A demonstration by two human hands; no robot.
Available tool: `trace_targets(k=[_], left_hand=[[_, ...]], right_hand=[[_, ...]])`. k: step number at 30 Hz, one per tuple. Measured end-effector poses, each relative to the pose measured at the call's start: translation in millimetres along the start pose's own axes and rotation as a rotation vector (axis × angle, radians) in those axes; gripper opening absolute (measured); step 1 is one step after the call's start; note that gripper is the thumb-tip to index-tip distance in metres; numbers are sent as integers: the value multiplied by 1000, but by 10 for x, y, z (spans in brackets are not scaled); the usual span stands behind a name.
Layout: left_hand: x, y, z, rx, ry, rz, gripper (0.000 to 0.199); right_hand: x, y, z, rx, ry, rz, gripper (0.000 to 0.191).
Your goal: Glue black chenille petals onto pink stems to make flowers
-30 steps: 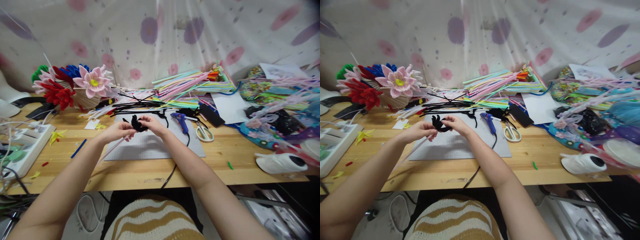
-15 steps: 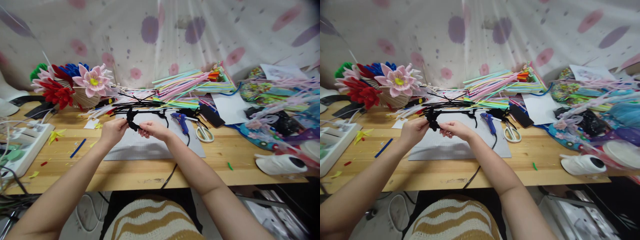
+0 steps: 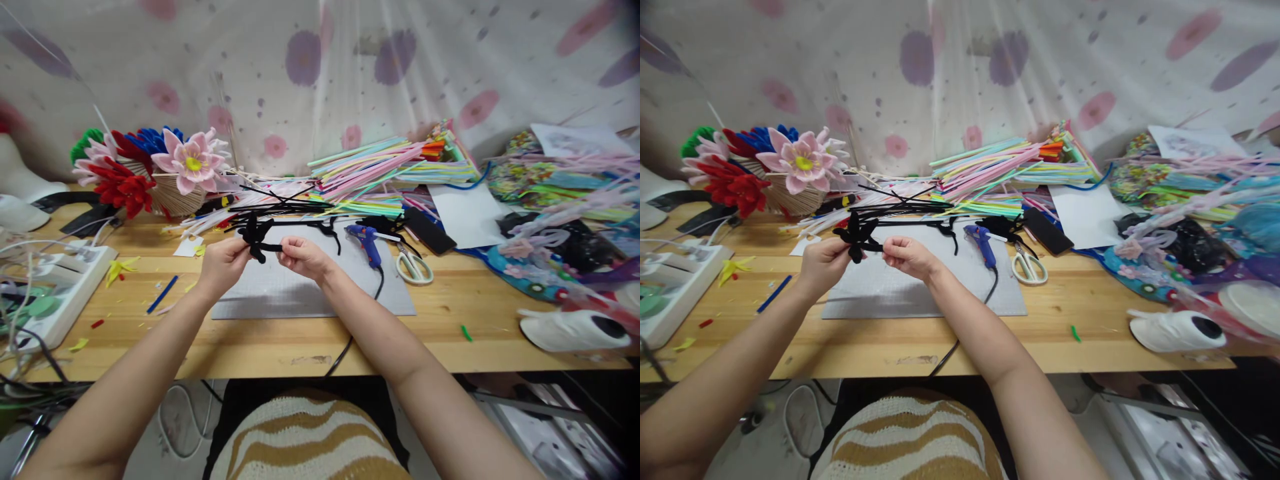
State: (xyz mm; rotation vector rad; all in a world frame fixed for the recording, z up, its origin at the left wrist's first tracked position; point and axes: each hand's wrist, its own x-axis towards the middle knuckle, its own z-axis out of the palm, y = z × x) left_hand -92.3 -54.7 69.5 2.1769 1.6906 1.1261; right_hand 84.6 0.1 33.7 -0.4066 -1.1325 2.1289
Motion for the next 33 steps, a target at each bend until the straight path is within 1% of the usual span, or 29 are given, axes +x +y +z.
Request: trace_targets(k=[2,4,5,7,8,10,12,14,16,18,20,22,24,26,29,31,33], left_hand=[[4,-3,-17,-37,9,-24,20],[24,-26,-45,-69,8,-89,18],[42,-44,-65,-96,7,-147,17],[92,-85,-116,-176,20,-318,15],[121,-104,-146,-227,37,-420,16],[180,-138,-205,-322,77,-598,15],[227,-163,-246,-407,101,-698,15],[253,-184,-253,-485,107,-739,15],[258,-210,-224,-555,98,-763,14],[247,-244,-172,-621,97,-791,14],[229,-284,-117,-686,106,-827,14],[211,-322,-67,-752,116,-856,14],[198,-351,-17,-826,120,-882,13],[193,-367,45,-910,130,-917,12],[206,-357,194,-1036,135,-966,10],[229,-318,342,-1097,109,-975,10],[262,-254,519,-1125,74,-970,14]], right_hand=[[13,-8,40,-6,-16,-18,38],[42,-16,59,-66,-14,6,37],[66,-16,54,-120,-12,30,36],[135,2,8,-246,5,74,36],[181,22,-32,-313,31,85,37],[295,84,-126,-462,136,101,36],[430,168,-206,-668,275,124,30],[569,253,-238,-910,401,127,25],[696,328,-214,-1121,480,104,25],[799,390,-159,-1276,517,82,30],[877,440,-113,-1375,538,94,33],[930,475,-105,-1427,551,122,25],[955,477,-146,-1399,557,139,14],[938,432,-223,-1263,569,119,10],[796,276,-365,-845,560,103,12],[619,143,-453,-556,504,102,14],[404,23,-528,-400,460,54,22]])
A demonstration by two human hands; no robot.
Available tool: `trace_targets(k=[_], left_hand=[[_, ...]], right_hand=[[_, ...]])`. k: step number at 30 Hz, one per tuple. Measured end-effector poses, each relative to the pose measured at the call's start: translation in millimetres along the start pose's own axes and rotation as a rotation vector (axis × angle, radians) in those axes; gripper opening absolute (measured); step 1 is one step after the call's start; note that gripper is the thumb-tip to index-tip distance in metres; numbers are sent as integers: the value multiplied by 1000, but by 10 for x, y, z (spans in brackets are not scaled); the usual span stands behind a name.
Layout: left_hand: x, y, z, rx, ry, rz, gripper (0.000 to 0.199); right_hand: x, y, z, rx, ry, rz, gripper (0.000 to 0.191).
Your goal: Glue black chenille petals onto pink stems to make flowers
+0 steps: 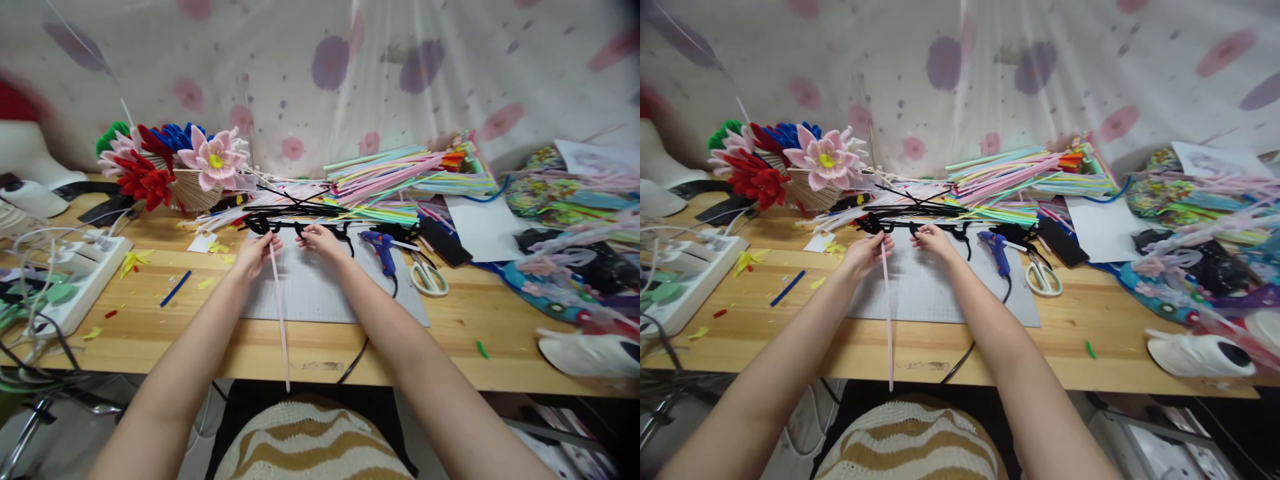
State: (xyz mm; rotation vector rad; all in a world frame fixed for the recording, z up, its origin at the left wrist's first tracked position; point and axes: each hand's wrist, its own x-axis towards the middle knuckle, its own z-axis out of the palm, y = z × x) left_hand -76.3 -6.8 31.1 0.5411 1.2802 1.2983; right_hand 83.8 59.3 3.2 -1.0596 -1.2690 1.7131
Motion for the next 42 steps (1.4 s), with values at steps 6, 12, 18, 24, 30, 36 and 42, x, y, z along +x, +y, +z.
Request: trace_targets(k=[6,12,18,24,30,36,42], left_hand=[[162,-321,437,-39,-168,39,12],[354,-519,586,77,-234,33,6],[367,-594,482,598,-131,207,17],[203,-608,273,810,254,707,23],[77,-644,211,440,-18,409,35],[15,-542,125,298,-211,207,35],[74,-546,0,77,-155,279,29]], right_hand=[[-358,25,-406,111,0,-173,30],[-407,205,-474,23,77,-260,27],[-351,384,-360,-93,124,-309,18],[-375,436,-278,-412,175,-420,18],[-386,379,-163,-768,219,-557,22],[-381,342,30,-878,223,-635,22],[-519,176,-186,-776,148,-546,21]])
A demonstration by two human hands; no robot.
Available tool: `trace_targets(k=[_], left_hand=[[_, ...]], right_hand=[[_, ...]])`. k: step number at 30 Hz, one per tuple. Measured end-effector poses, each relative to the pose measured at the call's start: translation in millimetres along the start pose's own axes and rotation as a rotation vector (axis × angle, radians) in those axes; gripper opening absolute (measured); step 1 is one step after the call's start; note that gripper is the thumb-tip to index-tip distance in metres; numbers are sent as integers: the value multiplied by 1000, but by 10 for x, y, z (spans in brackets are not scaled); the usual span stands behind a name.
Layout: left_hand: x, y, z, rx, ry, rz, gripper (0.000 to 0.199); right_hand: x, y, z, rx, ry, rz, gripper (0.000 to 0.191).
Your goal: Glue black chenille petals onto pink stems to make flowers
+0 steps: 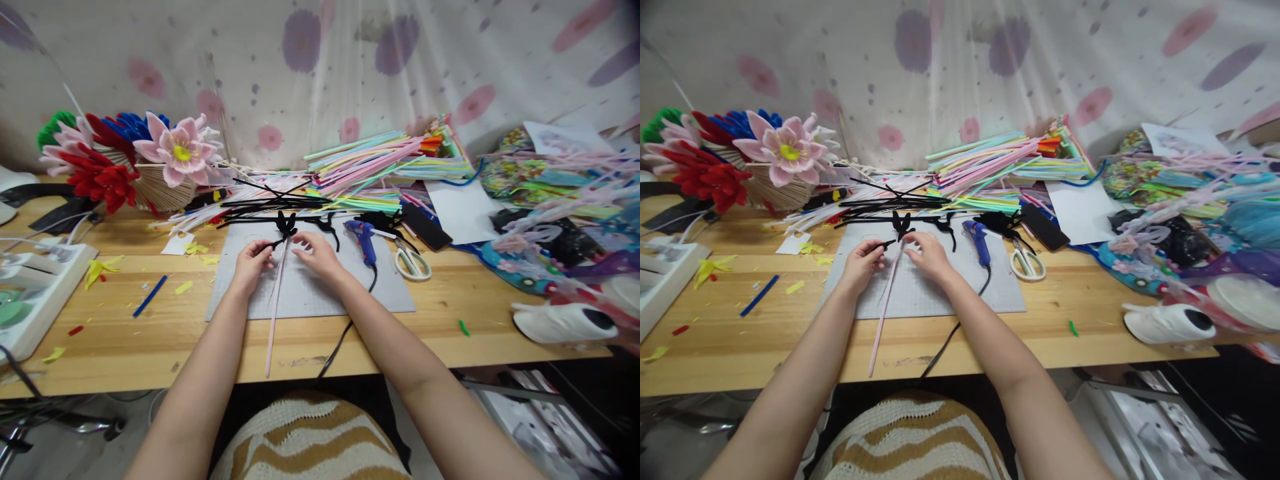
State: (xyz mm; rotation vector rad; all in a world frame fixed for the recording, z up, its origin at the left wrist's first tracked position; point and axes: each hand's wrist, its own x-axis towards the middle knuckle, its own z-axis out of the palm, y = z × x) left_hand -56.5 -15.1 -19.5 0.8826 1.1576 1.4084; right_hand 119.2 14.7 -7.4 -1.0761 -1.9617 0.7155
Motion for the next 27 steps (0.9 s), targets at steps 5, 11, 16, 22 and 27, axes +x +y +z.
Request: trace_targets(k=[5,11,16,22,27], left_hand=[[13,-23,4,-28,11,23,28],[15,-52,26,-56,64,43,29],[-9,-37,53,-8,45,22,31],[-21,-34,59,23,60,25,32],[-18,-36,62,67,39,25,32]], right_hand=[[-307,150,-800,198,-275,251,22],[-613,488,-1434,57,-192,515,36],[-400,667,-1162,-202,103,496,41],[-261,686,-895,-192,353,628,36],[-289,506,-964,304,317,469,42]])
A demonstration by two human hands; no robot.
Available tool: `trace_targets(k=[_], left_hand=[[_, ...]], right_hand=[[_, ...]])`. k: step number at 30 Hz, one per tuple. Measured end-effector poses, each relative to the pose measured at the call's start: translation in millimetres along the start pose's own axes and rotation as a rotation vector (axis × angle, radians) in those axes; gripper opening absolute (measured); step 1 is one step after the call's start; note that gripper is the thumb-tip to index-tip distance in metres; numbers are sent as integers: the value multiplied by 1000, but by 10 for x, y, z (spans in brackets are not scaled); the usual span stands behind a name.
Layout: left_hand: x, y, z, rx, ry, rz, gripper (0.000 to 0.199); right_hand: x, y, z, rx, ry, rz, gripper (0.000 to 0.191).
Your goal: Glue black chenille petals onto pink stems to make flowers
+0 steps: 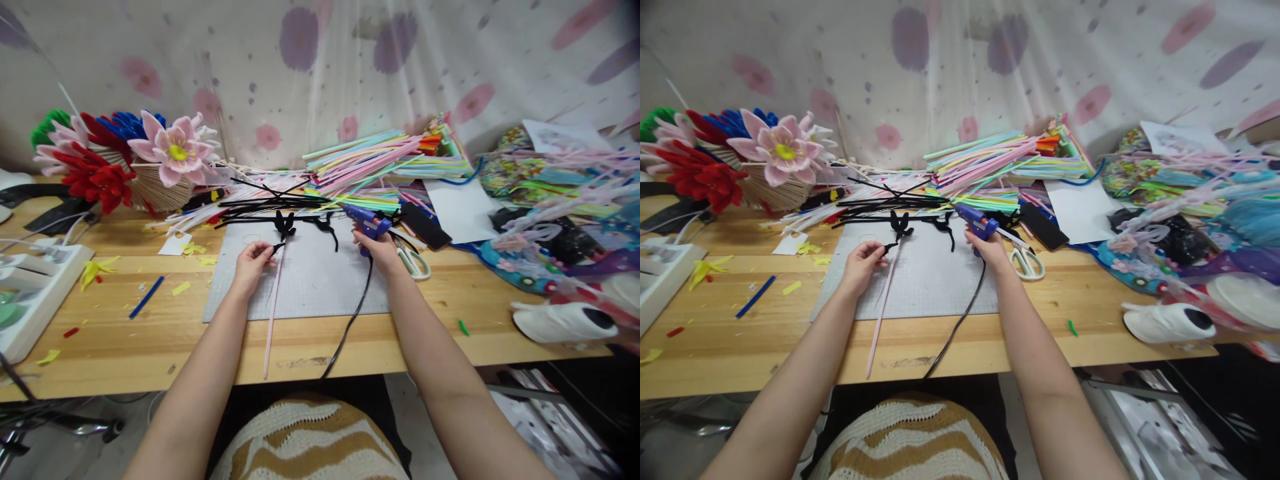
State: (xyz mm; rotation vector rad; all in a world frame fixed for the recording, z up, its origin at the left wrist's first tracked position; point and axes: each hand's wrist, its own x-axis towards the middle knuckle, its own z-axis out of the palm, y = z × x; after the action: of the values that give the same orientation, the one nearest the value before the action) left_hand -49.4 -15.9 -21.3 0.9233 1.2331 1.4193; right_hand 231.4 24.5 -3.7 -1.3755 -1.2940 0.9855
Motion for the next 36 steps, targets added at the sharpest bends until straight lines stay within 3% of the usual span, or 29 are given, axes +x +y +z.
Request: trace_targets(k=[4,9,16,36], left_hand=[[-14,-4,4,18,-16,6,28],[-17,-22,4,9,-8,27,26],[-6,-27,13,20,-13,25,25],[-6,-36,3,44,-25,14,24]], right_hand=[[-128,-152,169,152,-308,21,34],[-233,-126,470,64,-448,74,33],[-273,-50,582,-90,-438,41,37],[-291,-30,630,-116,-402,24,38]])
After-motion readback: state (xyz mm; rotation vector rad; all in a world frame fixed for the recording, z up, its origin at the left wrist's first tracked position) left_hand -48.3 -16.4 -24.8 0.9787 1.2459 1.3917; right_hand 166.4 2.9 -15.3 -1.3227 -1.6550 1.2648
